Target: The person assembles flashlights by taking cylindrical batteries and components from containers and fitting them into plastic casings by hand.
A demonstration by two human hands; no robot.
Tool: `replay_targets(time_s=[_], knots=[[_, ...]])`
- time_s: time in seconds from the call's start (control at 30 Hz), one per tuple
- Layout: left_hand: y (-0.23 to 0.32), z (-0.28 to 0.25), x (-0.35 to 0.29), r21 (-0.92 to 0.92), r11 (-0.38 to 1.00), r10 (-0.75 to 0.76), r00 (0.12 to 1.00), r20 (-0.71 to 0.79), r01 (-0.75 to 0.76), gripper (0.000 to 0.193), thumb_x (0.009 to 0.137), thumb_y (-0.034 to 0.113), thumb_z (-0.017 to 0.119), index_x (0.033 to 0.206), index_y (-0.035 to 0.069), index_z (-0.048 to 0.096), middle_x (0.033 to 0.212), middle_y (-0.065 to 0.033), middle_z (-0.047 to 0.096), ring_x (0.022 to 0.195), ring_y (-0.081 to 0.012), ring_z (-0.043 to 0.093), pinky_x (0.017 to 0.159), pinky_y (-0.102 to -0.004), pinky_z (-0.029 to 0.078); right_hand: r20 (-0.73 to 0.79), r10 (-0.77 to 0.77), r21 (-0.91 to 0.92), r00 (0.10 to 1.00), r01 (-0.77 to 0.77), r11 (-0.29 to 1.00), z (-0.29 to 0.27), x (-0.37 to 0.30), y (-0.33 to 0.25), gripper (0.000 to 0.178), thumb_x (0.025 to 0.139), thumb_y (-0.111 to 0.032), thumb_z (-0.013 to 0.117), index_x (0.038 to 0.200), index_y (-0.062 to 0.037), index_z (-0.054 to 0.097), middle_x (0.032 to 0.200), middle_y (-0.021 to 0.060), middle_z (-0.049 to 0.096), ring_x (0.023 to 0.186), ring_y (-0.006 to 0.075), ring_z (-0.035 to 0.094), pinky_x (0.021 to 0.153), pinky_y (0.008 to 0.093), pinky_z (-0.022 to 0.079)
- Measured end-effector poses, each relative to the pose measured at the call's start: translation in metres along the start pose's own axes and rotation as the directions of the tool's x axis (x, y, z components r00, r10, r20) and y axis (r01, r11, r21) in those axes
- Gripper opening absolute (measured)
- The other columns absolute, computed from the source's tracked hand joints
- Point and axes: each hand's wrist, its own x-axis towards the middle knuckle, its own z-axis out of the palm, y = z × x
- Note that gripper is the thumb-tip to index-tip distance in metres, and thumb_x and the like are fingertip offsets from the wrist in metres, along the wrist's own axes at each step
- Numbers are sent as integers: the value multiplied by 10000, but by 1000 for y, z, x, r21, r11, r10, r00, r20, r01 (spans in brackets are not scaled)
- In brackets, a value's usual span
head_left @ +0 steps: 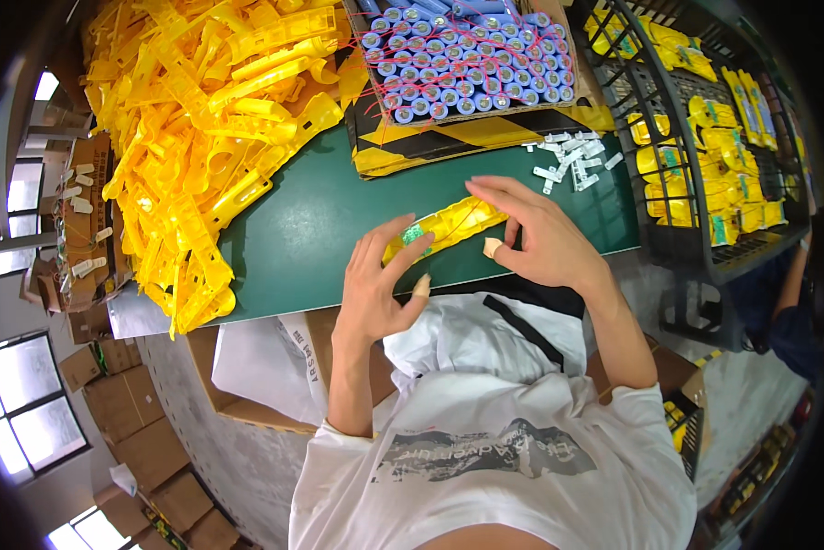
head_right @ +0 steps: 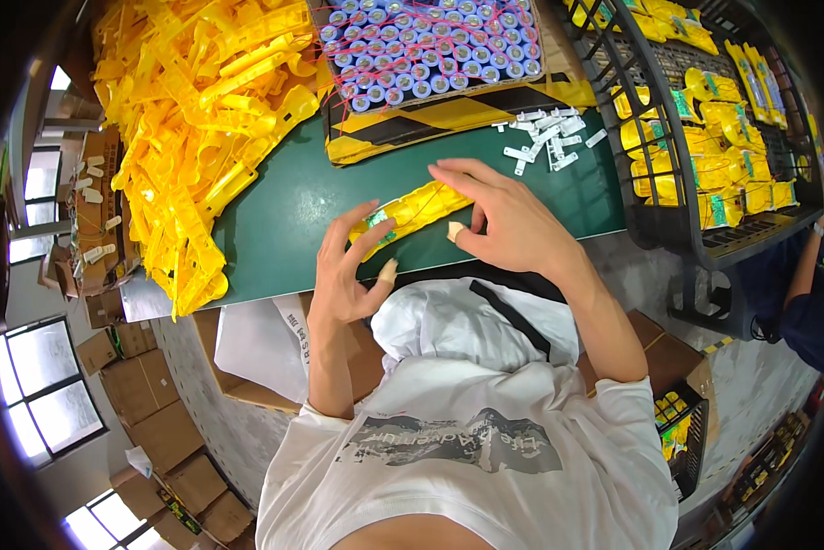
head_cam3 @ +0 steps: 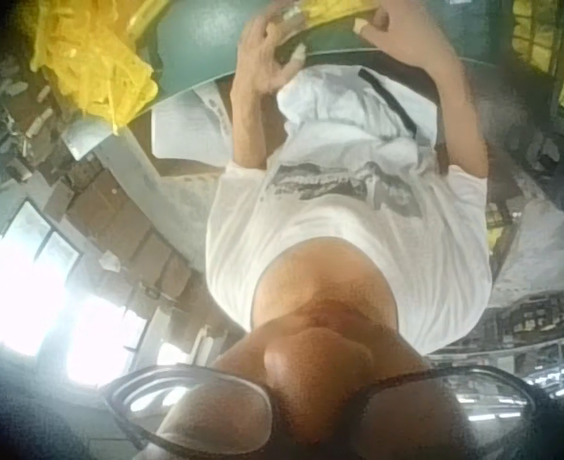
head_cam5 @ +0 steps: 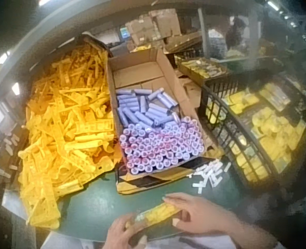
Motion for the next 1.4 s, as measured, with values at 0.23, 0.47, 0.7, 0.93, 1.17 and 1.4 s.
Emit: replay_targets(time_s=[0.23,0.47,0.7,0.93,1.17,1.4], knots=[[-9,4,5,140,986,84,996,38,-89,390,784,22,797,1163,105,759,1408,-153,646,1181,-398,654,975,-493,549,6,-16,-43,1000,16,999,4,4,17,617,849,-65,833,1442,-94,665,1457,93,644,703,156,641,683,301,573],[-11,22,-1,-223,973,-117,963,-244,61,120,959,42,756,1065,18,706,1169,-148,749,982,-260,723,964,-360,547,-5,-56,-2,998,56,998,9,2,18,517,827,-77,863,1321,-58,711,1318,87,726,660,179,683,659,322,576],[8,3,11,28,956,-142,544,-827,293,315,1039,4,625,1337,-18,525,1366,-178,613,1256,-246,606,1054,-413,508,-32,-76,-39,997,74,996,7,1,14,436,835,-117,867,1242,-46,727,1303,95,736,648,178,690,648,320,567],[70,0,40,413,908,96,995,-30,-75,286,912,139,786,1178,56,718,1265,-118,669,1187,-346,623,1110,-539,451,-57,-117,-47,991,114,992,10,2,22,294,892,-141,821,1155,-37,744,1274,90,746,665,176,691,648,319,566],[38,18,36,157,985,-84,994,74,72,220,866,126,801,1053,30,733,1251,-110,698,1099,-331,637,994,-464,471,-71,-203,-66,977,199,978,12,0,23,227,887,-86,781,1104,-35,740,1205,80,747,676,205,698,659,332,579],[34,12,47,51,995,-93,986,138,87,124,896,59,751,991,25,679,1262,-120,692,1100,-348,622,938,-450,486,-69,-187,-64,980,182,981,13,-4,27,270,892,-111,797,1147,-53,733,1207,71,743,706,208,708,668,343,583]])
